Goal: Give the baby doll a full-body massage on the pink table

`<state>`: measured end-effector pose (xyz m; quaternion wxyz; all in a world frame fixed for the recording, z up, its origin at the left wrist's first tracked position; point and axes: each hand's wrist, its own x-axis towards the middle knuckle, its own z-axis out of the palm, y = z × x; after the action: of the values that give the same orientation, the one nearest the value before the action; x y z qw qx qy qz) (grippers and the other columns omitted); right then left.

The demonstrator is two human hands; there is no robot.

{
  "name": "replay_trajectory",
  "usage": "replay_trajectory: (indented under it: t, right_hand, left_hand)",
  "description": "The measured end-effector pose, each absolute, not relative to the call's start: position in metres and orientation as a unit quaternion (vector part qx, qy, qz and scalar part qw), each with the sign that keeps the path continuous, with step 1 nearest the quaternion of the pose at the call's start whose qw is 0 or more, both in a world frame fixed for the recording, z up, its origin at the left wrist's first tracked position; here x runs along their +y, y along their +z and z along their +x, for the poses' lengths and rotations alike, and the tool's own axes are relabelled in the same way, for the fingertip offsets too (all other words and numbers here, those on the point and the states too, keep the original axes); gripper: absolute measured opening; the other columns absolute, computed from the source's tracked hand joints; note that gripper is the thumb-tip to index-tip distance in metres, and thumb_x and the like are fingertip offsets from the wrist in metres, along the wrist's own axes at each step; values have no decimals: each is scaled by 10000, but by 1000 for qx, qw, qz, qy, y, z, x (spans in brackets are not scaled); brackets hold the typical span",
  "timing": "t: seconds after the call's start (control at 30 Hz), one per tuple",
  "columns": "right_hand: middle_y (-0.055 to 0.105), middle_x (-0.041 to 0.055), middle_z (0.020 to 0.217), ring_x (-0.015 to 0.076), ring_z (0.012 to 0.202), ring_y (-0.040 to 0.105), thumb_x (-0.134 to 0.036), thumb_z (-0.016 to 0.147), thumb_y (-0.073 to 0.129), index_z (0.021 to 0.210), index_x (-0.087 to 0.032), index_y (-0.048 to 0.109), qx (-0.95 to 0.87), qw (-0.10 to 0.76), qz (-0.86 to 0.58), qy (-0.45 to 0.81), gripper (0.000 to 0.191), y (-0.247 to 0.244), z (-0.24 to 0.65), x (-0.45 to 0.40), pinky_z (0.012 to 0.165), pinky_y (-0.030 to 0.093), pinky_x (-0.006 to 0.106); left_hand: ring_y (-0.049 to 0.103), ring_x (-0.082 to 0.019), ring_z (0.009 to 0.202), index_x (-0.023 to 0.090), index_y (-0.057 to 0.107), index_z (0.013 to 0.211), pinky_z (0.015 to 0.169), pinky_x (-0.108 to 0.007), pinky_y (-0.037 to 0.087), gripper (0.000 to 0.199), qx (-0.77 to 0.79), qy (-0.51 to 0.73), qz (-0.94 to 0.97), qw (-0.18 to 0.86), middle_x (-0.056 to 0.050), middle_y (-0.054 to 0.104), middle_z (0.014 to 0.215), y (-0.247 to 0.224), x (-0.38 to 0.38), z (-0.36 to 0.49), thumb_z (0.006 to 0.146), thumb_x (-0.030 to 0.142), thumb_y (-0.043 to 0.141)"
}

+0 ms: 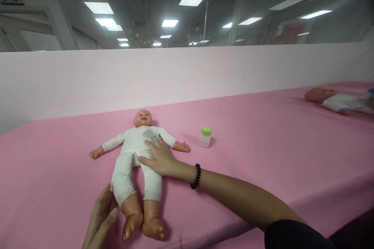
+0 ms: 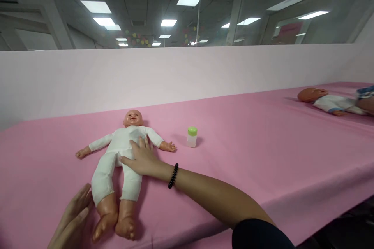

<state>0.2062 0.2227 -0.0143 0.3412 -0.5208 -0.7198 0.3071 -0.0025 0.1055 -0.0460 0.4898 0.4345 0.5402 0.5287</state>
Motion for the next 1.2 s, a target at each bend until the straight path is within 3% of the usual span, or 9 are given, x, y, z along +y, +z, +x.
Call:
replay_trajectory:
  t: [0.1,0.3,0.43,0.53,0.63,0.8,0.9,1.07,1.2]
  right_hand:
    - [107,78,1667,378,1535,-21,-670,773,676,1550,-215,366,-703,355,-518,333,952,-21,204,213,1244,64,538]
    - [82,-48,1668,351,1537,-59,-543,677,812,1502,-368,431,-669,413,-497,367,926,-39,202,214,1253,118,460]
    - [-24,36,1677,272,1544,-83,-353,787,657,1534,-245,380,-666,404,-509,367,804,-43,197,210,1252,43,466]
    - [-57,48,1677,224,1543,-103,-268,771,614,1539,-246,361,-657,399,-506,391,809,-41,197,209,1246,19,462]
    - [-45,14,1678,224,1546,-86,-254,752,618,1524,-282,387,-645,405,-488,427,806,-40,203,212,1243,53,470]
    - [81,8,1674,225,1550,18,-234,721,637,1469,-296,473,-655,422,-463,423,768,-39,213,219,1244,109,450]
    - [102,18,1670,224,1547,61,-231,717,649,1452,-282,497,-651,430,-462,421,752,-38,217,220,1238,170,429]
    - [204,3,1645,256,1537,134,-287,725,699,1416,-302,538,-634,454,-449,436,709,-38,219,224,1239,184,458]
    - [260,39,1622,270,1529,171,-310,706,742,1363,-289,594,-625,467,-447,438,674,-41,221,231,1239,194,417]
  left_hand:
    - [227,-337,1508,313,339,1522,1242,-467,210,839,542,512,444,497,-48,336,1613,-33,111,-1,806,652,616]
    - [57,-312,1545,252,70,1596,1245,-503,97,933,571,412,566,429,-102,65,1682,-19,139,-5,883,614,552]
    - [-84,-310,1538,200,98,1597,1241,-500,30,963,568,367,639,366,-132,-14,1681,-29,151,3,861,600,573]
    - [-144,-315,1526,163,70,1595,1235,-513,13,1025,578,335,657,350,-159,-76,1672,-34,150,11,836,605,597]
    - [-18,-345,1542,153,148,1577,1236,-501,81,979,575,322,671,339,-187,40,1667,-29,147,15,833,610,592]
    - [482,-379,1276,159,559,1203,1081,-515,371,555,596,280,701,274,-185,551,1317,-7,154,12,863,596,522]
    - [506,-373,1213,178,582,1064,1023,-518,405,457,622,284,683,258,-166,586,1226,7,168,10,846,578,551]
    - [467,-329,1302,189,571,1106,1085,-464,353,344,572,435,663,209,-153,539,1330,49,216,30,870,440,576]
    - [413,-314,1357,177,480,1221,1091,-440,346,424,509,530,645,209,-167,472,1411,79,275,65,874,387,602]
